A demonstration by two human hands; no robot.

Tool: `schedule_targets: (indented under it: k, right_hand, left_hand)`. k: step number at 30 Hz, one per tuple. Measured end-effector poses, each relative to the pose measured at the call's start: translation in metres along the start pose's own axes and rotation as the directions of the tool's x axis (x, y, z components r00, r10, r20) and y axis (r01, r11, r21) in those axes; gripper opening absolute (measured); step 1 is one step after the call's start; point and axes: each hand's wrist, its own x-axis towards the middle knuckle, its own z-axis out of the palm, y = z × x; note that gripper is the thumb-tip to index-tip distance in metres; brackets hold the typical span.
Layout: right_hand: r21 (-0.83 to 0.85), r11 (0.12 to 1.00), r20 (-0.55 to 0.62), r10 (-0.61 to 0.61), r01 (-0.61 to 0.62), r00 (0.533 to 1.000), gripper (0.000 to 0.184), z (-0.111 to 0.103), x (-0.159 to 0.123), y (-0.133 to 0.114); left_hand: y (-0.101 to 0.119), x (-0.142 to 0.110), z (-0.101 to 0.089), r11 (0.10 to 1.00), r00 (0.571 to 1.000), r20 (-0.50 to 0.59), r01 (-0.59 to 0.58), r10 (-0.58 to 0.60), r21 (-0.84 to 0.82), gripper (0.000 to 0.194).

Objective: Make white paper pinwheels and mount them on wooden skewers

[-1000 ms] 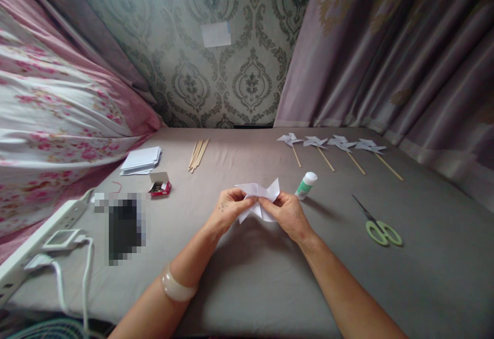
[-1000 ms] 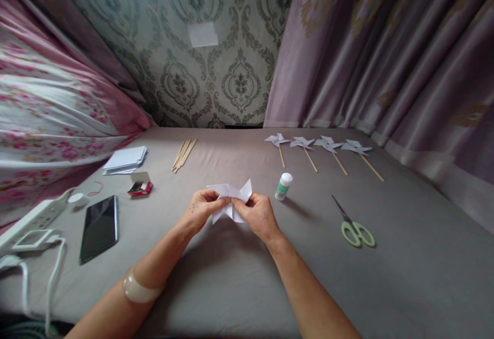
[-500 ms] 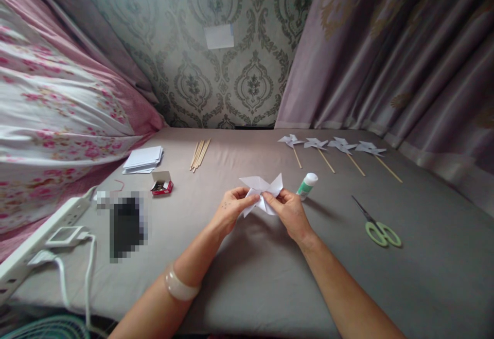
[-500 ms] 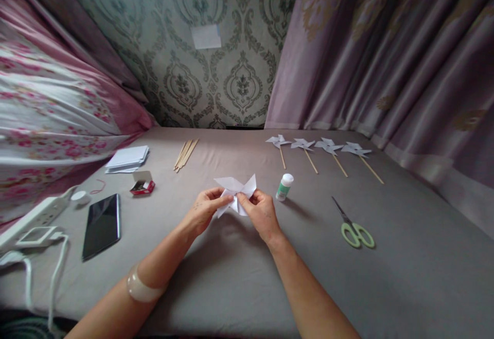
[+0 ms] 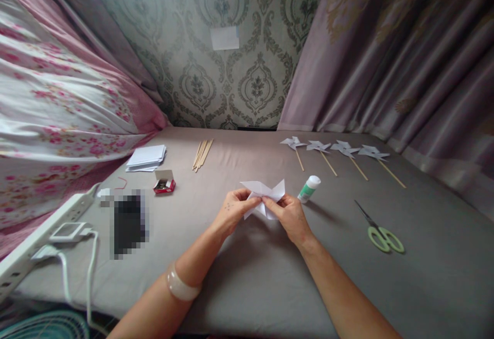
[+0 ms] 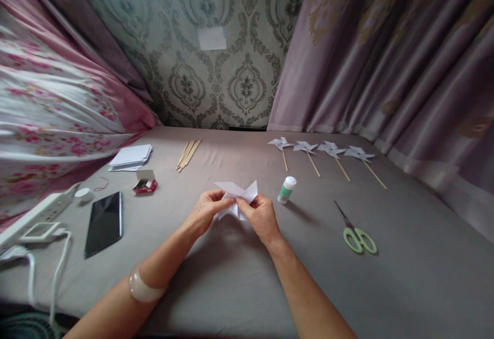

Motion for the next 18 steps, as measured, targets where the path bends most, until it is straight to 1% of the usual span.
schedule_targets:
  k: [5, 8, 10, 13, 15, 18]
  right_hand:
    - [-0.002, 1.000, 0.014, -0.003, 0.003, 1.000, 0.027, 0.0006, -0.0007, -0.0006]
    - [0.008, 1.000, 0.018, 0.022, -0.022, 1.000, 0.028, 0.0009, -0.0021, -0.0016]
    - [0.065, 0.996, -0.010, 0.070, -0.069, 0.998, 0.030, 0.0012, -0.0023, -0.0023]
    - [0.216, 0.968, -0.051, 0.140, -0.126, 0.989, 0.034, 0.0017, -0.0006, -0.0033]
    - [0.300, 0.945, -0.066, 0.154, -0.128, 0.986, 0.036, 0.0021, 0.0015, -0.0042]
    - [0.355, 0.927, -0.093, 0.167, -0.124, 0.982, 0.035, 0.0029, 0.0037, -0.0053]
  left_hand:
    - [-0.0022, 0.0006, -0.0004, 1.000, 1.000, 0.012, -0.019, 0.018, 0.023, 0.034]
    - [-0.0018, -0.0003, 0.0012, 0.999, 1.000, 0.004, -0.018, 0.018, 0.038, 0.035]
    - [-0.0008, -0.0013, 0.0021, 1.000, 1.000, 0.002, -0.006, 0.006, 0.027, 0.036]
    - [0.0018, -0.0028, 0.0029, 1.000, 1.000, 0.007, -0.002, 0.002, -0.009, 0.038]
    - [0.0033, -0.0035, 0.0032, 1.000, 1.000, -0.006, -0.029, 0.029, 0.004, 0.038]
    - [0.0033, -0.0035, 0.0035, 0.997, 0.998, -0.021, -0.054, 0.056, 0.055, 0.037]
